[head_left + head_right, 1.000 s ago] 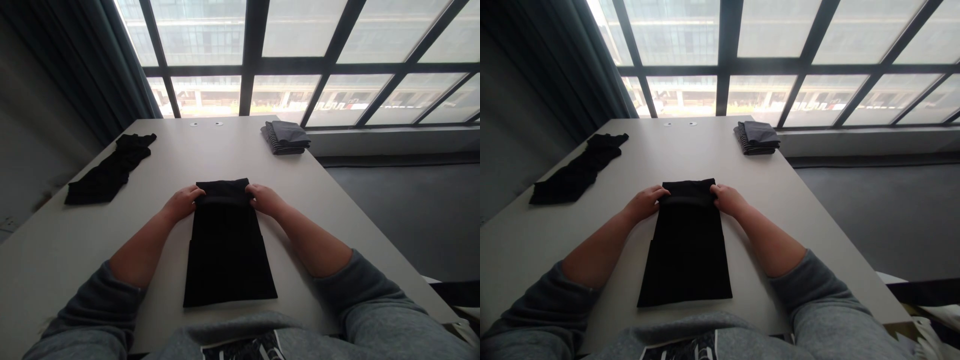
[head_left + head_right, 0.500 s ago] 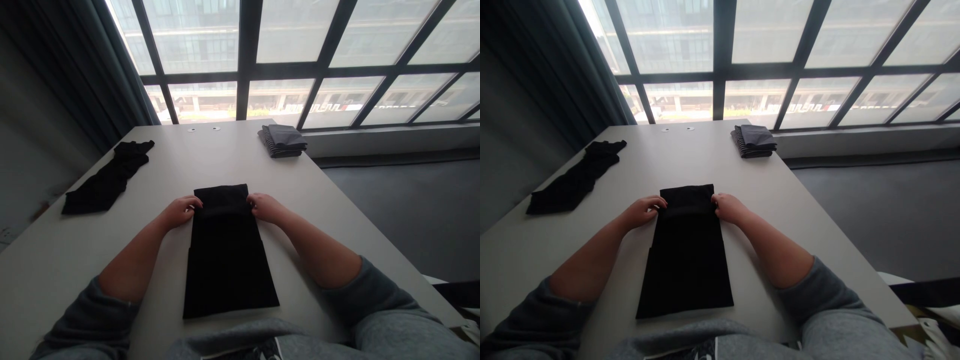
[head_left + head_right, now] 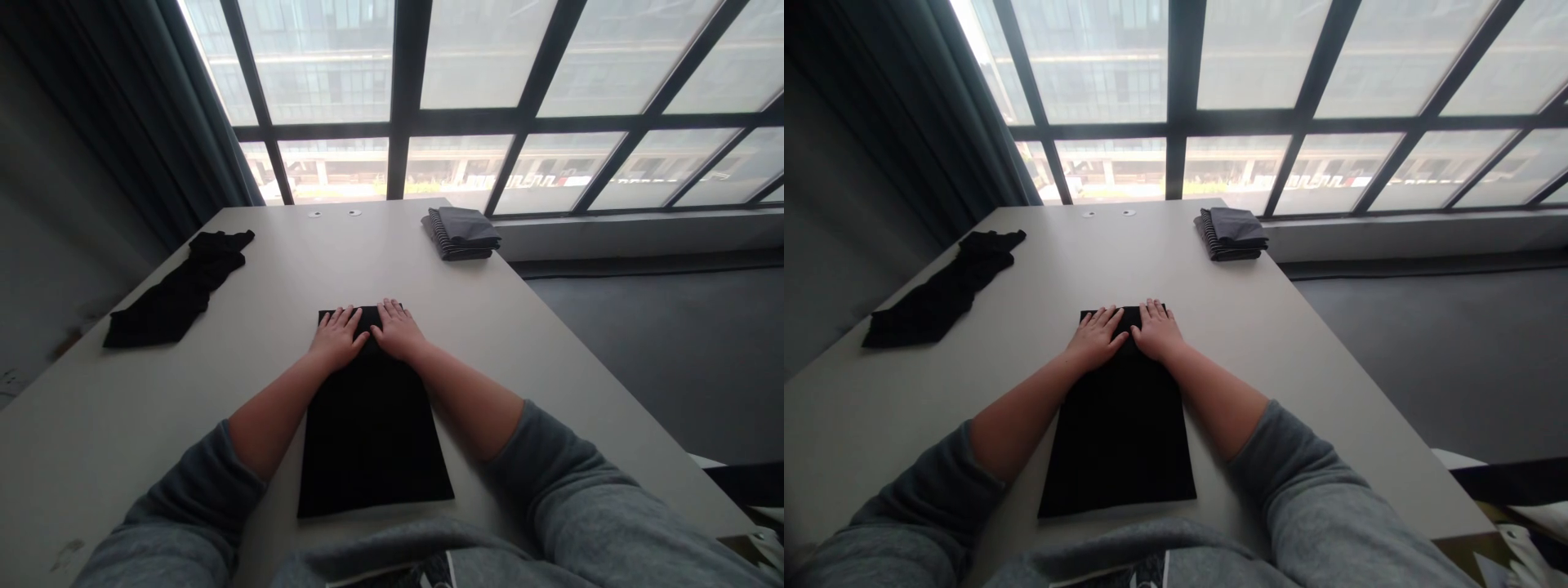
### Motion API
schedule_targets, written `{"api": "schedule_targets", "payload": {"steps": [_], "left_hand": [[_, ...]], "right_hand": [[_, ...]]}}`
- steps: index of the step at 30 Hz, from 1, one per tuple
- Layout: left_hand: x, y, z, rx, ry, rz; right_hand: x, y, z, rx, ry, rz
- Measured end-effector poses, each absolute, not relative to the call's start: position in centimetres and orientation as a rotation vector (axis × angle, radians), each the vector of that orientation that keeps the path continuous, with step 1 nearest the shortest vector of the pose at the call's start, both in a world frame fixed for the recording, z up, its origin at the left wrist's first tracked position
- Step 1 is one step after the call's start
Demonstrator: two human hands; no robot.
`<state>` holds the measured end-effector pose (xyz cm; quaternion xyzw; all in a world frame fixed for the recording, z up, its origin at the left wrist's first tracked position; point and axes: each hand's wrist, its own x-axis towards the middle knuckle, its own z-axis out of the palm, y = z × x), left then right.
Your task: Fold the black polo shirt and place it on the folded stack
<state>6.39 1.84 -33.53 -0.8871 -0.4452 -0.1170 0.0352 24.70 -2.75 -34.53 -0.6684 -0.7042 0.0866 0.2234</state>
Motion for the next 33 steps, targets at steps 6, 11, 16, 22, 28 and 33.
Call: {"api": "schedule_targets", "payload": {"steps": [6,11,16,22,28,33], "left_hand": [[4.9,3.0,-34.1,-2.653,-1.541,-0.429],[3.7,4.6,-34.1,-2.670,-1.591,-0.760],[2.1,6.1,-32.9,-2.672,-1.580,-0.837],[1.6,6.6,-32.3,-2.634,-1.609,-0.774],[1.7,6.0,-31.7,-2.766,-1.425,-1.049],[1.5,5.8,-31.5,-2.913,-1.639,-1.438]], "right_hand": [[25.5,-2.5,-35.5,-2.006,-1.806,0.350],[26.6,-2.2,-35.7,-1.949,-1.776,0.384],[28.5,-1.6,-36.0,-1.855,-1.733,0.371],[29.5,-1.1,-36.5,-1.984,-1.723,0.325],[29.9,-0.7,-36.8,-1.722,-1.641,0.292],[30.7,0.0,-37.4,-1.350,-1.296,0.552]]}}
